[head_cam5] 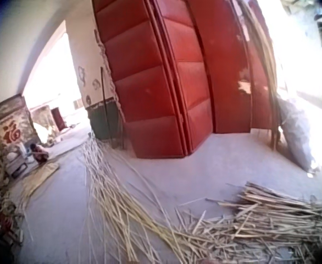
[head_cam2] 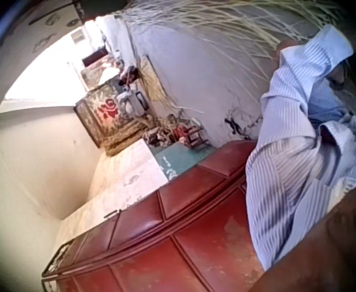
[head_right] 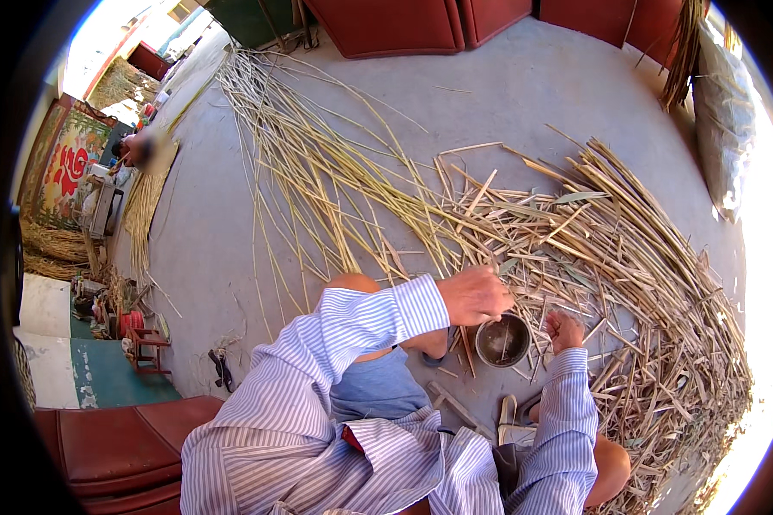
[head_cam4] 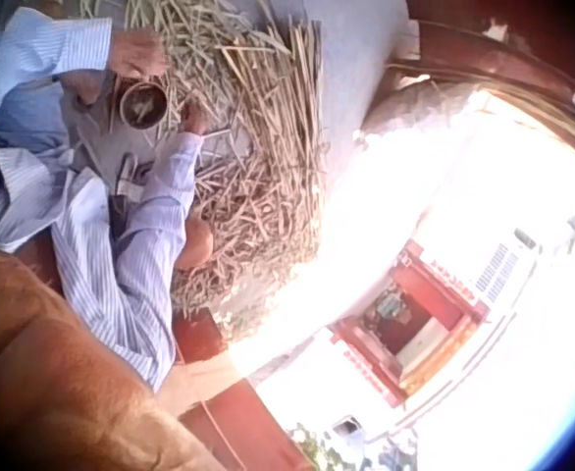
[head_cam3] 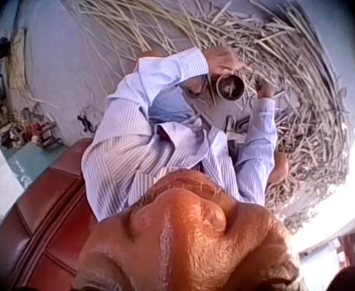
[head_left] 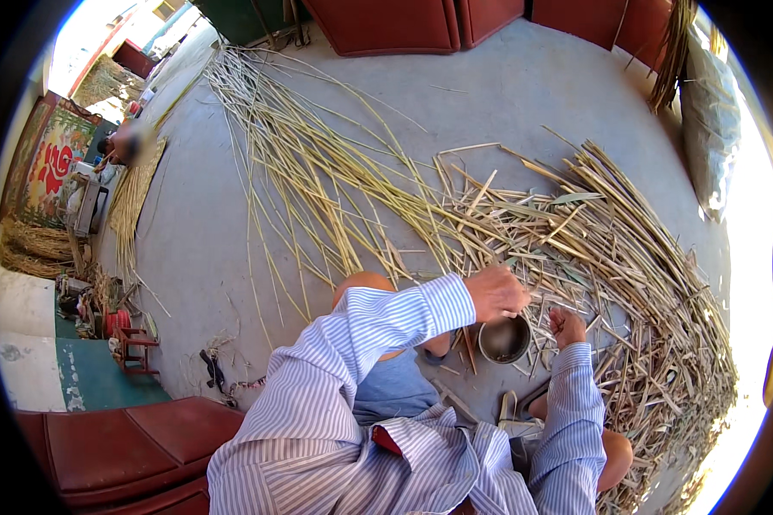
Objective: The person sits on the floor and repeatedly strips leaves and fibers from long plant stalks by hand. The stripped stalks are placed to the left, while the removed material accumulates in a pile to the right.
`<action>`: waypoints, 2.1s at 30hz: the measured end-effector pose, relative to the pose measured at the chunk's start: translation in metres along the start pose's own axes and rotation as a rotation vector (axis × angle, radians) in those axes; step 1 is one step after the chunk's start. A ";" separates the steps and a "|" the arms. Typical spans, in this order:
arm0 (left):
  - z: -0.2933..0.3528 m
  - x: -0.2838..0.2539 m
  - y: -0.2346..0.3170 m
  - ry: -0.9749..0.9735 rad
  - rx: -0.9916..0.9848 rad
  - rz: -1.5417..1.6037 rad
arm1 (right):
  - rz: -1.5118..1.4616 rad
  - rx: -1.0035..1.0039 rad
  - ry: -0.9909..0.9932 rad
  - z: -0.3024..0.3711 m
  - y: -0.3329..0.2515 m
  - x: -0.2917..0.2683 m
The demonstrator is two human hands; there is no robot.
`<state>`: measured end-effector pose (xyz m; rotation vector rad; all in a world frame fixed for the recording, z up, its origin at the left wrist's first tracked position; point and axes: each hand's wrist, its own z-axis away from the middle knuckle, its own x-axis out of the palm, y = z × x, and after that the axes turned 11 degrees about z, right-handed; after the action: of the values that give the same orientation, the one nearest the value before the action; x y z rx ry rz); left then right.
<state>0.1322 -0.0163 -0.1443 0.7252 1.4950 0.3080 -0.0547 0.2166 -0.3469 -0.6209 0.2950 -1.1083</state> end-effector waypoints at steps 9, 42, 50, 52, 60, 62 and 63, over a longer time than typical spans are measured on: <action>-0.008 -0.037 0.000 -0.038 -0.019 0.139 | 0.248 -0.063 0.046 -0.018 0.007 0.001; -0.061 -0.020 0.021 -0.308 -0.312 -0.131 | 0.238 -0.428 0.795 -0.165 -0.085 -0.118; -0.104 -0.031 0.029 0.204 0.023 -0.408 | -0.848 -0.548 0.098 0.009 -0.102 -0.039; -0.112 -0.033 0.033 0.248 0.044 -0.473 | -0.697 -0.583 0.012 0.066 -0.114 0.011; -0.111 -0.049 0.058 0.246 0.032 -0.251 | -0.641 -0.652 -0.264 0.160 -0.113 0.025; -0.111 -0.054 0.064 0.256 0.004 -0.173 | -0.728 -0.664 -0.110 0.163 -0.119 -0.018; -0.116 -0.050 0.067 0.238 -0.013 -0.153 | -0.740 -0.685 -0.092 0.155 -0.113 -0.051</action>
<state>0.0316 0.0326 -0.0546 0.5737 1.7617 0.2946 -0.0806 0.2776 -0.1601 -1.4639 0.3798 -1.6892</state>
